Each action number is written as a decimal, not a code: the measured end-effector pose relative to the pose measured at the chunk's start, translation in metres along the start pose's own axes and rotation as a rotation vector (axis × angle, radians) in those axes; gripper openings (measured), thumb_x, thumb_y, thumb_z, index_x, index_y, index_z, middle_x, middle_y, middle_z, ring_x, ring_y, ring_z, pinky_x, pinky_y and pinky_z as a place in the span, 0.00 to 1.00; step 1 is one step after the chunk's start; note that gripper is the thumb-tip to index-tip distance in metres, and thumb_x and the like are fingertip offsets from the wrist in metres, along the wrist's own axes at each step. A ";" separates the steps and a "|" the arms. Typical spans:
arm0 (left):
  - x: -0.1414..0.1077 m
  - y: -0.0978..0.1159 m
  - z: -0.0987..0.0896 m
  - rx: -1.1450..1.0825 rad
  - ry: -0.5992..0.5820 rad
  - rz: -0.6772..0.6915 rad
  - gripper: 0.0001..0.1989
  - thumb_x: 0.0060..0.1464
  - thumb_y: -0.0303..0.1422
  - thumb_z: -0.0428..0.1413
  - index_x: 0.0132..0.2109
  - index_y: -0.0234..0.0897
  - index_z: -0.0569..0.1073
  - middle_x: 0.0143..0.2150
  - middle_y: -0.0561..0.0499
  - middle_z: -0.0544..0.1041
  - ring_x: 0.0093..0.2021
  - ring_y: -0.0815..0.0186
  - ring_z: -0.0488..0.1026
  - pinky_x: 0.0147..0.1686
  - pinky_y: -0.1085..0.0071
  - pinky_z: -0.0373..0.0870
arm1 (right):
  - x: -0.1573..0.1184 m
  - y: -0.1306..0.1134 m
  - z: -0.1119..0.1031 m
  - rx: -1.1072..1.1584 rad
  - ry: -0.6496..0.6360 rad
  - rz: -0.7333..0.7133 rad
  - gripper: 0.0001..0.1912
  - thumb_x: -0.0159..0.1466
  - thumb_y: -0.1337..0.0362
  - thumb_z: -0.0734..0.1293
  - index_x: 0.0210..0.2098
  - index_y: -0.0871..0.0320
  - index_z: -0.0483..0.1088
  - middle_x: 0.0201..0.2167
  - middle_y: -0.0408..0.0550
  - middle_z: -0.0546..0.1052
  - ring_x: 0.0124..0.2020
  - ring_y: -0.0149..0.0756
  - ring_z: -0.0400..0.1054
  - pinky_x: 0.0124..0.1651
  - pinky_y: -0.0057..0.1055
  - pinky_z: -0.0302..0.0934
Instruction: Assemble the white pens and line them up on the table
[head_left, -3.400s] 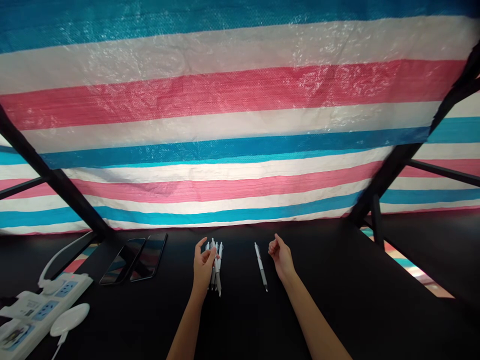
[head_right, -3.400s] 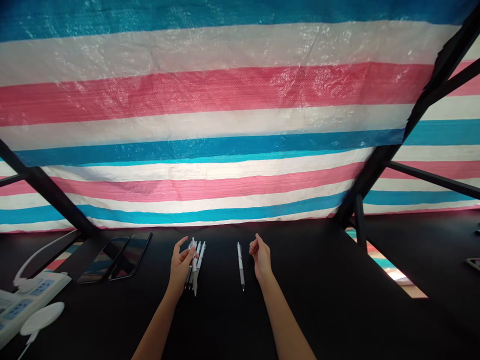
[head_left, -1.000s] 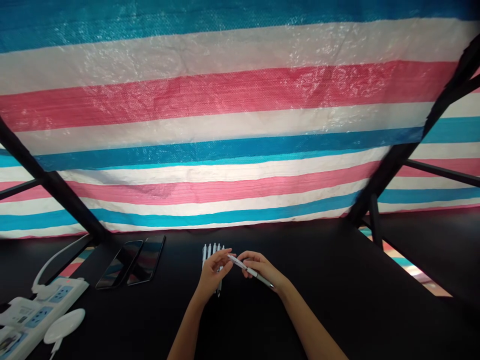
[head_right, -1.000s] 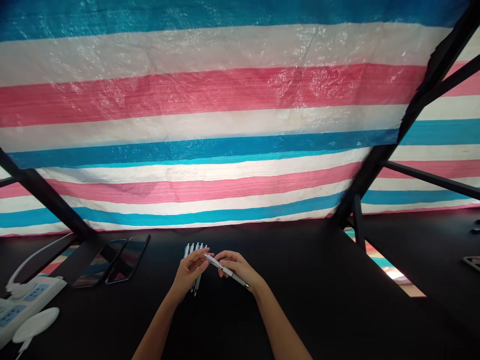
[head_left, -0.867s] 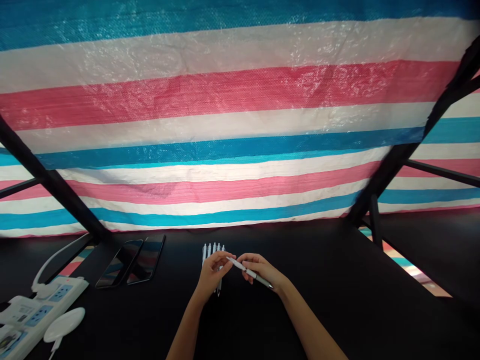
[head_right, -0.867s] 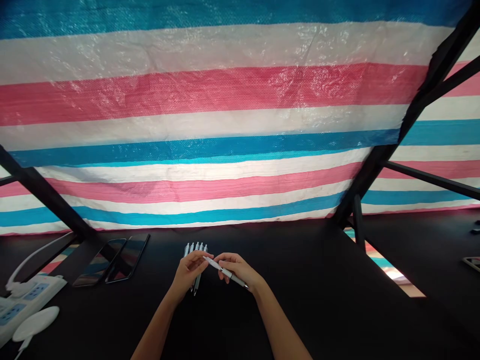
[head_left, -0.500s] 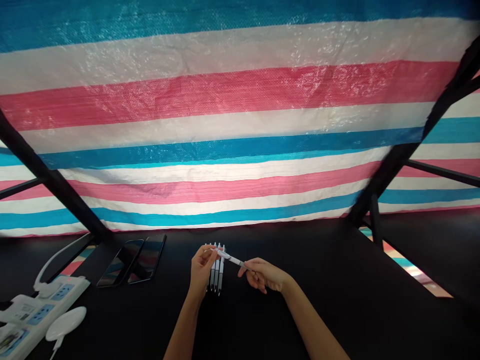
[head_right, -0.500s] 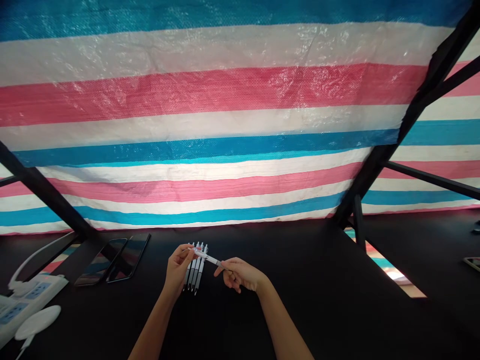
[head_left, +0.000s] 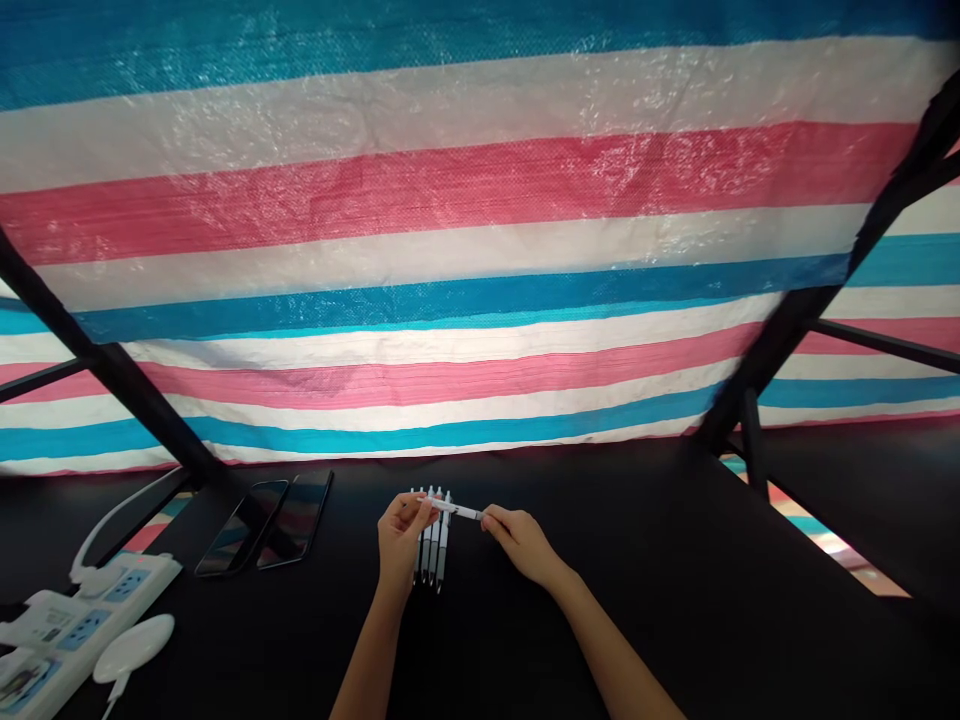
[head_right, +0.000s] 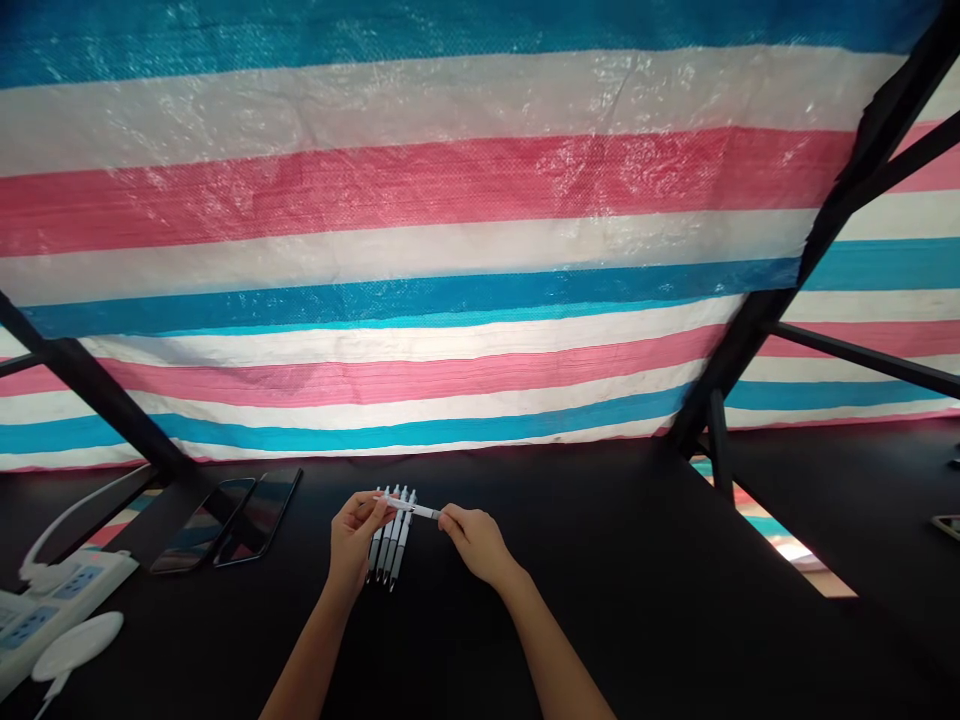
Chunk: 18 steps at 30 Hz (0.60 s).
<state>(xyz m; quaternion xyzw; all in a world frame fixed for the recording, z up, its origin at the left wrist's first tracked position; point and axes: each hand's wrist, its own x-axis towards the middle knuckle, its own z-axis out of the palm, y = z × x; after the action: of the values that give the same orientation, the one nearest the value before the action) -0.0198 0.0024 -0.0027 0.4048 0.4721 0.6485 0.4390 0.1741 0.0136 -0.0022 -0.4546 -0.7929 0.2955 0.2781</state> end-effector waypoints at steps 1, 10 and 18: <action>0.000 0.001 0.001 -0.002 0.007 -0.004 0.18 0.40 0.43 0.62 0.33 0.33 0.71 0.32 0.44 0.80 0.38 0.56 0.77 0.40 0.61 0.74 | 0.000 0.000 0.000 -0.053 0.015 -0.007 0.16 0.67 0.59 0.53 0.30 0.56 0.66 0.21 0.39 0.67 0.23 0.29 0.61 0.26 0.25 0.46; -0.003 0.006 0.004 -0.030 0.051 -0.036 0.20 0.38 0.45 0.63 0.33 0.33 0.72 0.32 0.44 0.80 0.39 0.55 0.77 0.41 0.60 0.74 | -0.001 0.002 0.007 -0.319 0.117 -0.096 0.15 0.69 0.60 0.51 0.34 0.55 0.66 0.25 0.43 0.73 0.25 0.32 0.66 0.26 0.26 0.45; -0.001 0.000 0.004 -0.024 0.111 0.012 0.19 0.39 0.45 0.62 0.33 0.33 0.71 0.30 0.46 0.79 0.39 0.55 0.77 0.40 0.60 0.74 | 0.001 -0.001 0.012 -0.343 0.145 -0.120 0.15 0.69 0.61 0.51 0.35 0.56 0.67 0.28 0.45 0.74 0.27 0.32 0.67 0.27 0.26 0.47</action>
<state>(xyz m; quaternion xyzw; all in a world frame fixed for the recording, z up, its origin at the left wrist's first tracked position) -0.0158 0.0019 -0.0017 0.3660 0.4854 0.6781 0.4130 0.1649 0.0118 -0.0094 -0.4673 -0.8352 0.1053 0.2701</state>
